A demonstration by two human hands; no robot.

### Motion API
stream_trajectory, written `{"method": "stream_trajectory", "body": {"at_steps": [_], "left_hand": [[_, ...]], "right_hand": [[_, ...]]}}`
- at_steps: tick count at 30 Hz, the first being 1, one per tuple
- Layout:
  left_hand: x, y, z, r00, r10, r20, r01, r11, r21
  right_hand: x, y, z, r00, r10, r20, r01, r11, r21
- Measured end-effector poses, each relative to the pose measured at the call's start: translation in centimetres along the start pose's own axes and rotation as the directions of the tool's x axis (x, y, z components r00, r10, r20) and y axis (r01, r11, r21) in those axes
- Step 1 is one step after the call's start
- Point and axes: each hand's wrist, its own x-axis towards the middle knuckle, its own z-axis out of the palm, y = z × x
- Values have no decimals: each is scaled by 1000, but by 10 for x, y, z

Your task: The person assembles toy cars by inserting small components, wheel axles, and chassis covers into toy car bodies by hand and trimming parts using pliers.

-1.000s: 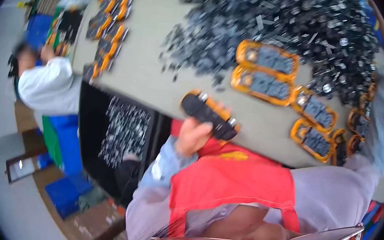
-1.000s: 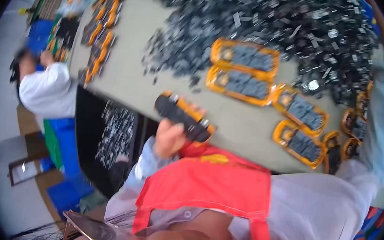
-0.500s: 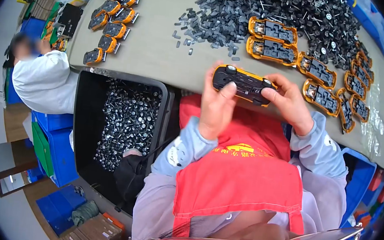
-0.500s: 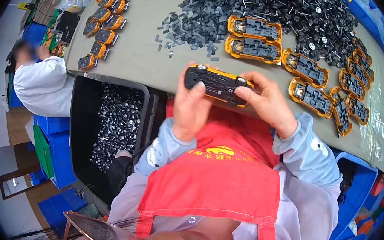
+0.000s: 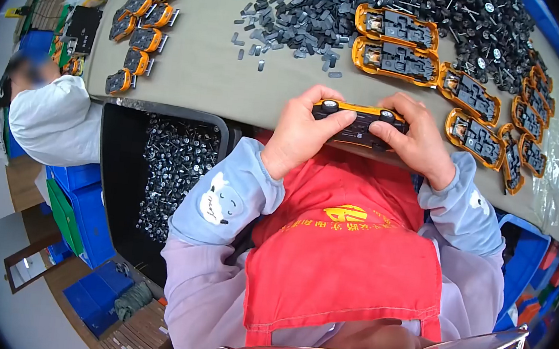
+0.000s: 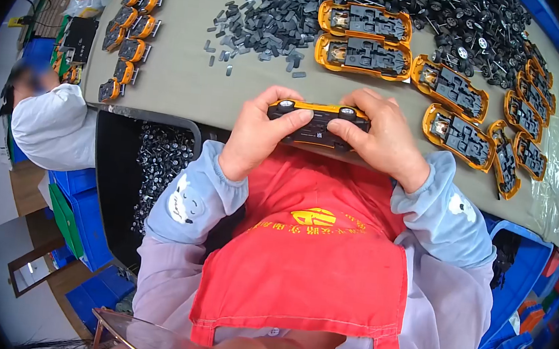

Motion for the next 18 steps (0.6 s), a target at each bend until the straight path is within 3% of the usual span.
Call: {"method": "stream_trajectory", "body": {"at_steps": [4, 13, 16, 18], "left_hand": [[6, 0, 0, 1000, 7, -5, -7, 997, 79], [2, -2, -12, 997, 11, 76, -5, 997, -80], [3, 2, -14, 994, -77, 73, 77, 997, 3], [6, 2, -12, 995, -85, 53, 83, 996, 37]], "right_hand": [[5, -2, 1, 999, 41, 12, -41, 999, -2], [7, -5, 4, 997, 62, -47, -64, 997, -48], [10, -7, -4, 986, 134, 98, -127, 989, -69], [7, -3, -4, 1000, -6, 30, 7, 1000, -23]]}}
